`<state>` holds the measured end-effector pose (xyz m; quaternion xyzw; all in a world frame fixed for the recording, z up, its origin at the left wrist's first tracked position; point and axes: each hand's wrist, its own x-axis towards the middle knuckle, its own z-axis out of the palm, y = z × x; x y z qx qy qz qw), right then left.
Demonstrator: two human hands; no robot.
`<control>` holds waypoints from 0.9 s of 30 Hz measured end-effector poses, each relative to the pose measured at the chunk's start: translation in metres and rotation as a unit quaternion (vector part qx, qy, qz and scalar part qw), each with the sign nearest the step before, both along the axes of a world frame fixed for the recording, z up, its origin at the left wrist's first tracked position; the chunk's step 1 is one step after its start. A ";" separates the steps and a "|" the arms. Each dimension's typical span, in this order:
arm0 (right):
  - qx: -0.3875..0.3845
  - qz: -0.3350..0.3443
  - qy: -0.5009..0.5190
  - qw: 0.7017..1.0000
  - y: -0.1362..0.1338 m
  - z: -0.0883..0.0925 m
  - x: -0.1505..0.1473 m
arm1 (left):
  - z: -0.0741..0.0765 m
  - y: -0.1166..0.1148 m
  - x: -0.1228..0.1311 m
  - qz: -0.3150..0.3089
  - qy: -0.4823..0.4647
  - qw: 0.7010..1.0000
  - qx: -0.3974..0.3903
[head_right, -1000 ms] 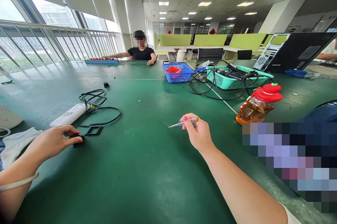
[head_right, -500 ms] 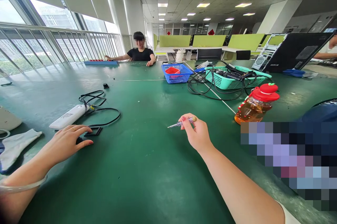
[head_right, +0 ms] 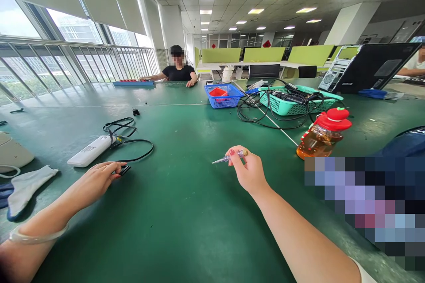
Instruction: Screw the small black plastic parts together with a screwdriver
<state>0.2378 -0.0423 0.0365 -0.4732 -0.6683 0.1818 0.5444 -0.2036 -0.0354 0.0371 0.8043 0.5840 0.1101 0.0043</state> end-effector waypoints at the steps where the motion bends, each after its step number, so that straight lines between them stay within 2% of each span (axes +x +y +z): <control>1: -0.001 0.001 0.000 1.000 0.000 0.000 0.000 | 0.002 -0.001 -0.001 0.012 -0.017 1.000 -0.002; 6: -0.001 -0.009 0.002 1.000 0.000 -0.001 0.002 | 0.014 -0.004 -0.026 0.106 -0.114 0.987 0.045; 9: -0.006 -0.007 -0.002 1.000 0.000 -0.002 0.003 | 0.019 -0.006 -0.044 0.125 -0.087 0.988 0.018; 14: -0.005 0.000 -0.007 1.000 0.002 -0.003 0.002 | 0.016 -0.014 -0.056 0.071 0.015 0.996 -0.050; 21: -0.008 0.003 -0.010 1.000 0.002 -0.004 0.002 | 0.002 -0.020 -0.066 0.017 0.043 0.998 -0.043; 24: -0.005 -0.001 -0.010 1.000 0.003 -0.005 0.003 | 0.002 -0.021 -0.067 -0.020 0.043 0.998 -0.029; 27: -0.003 0.001 -0.008 1.000 0.004 -0.005 0.003 | 0.006 -0.021 -0.064 -0.053 0.049 0.996 -0.053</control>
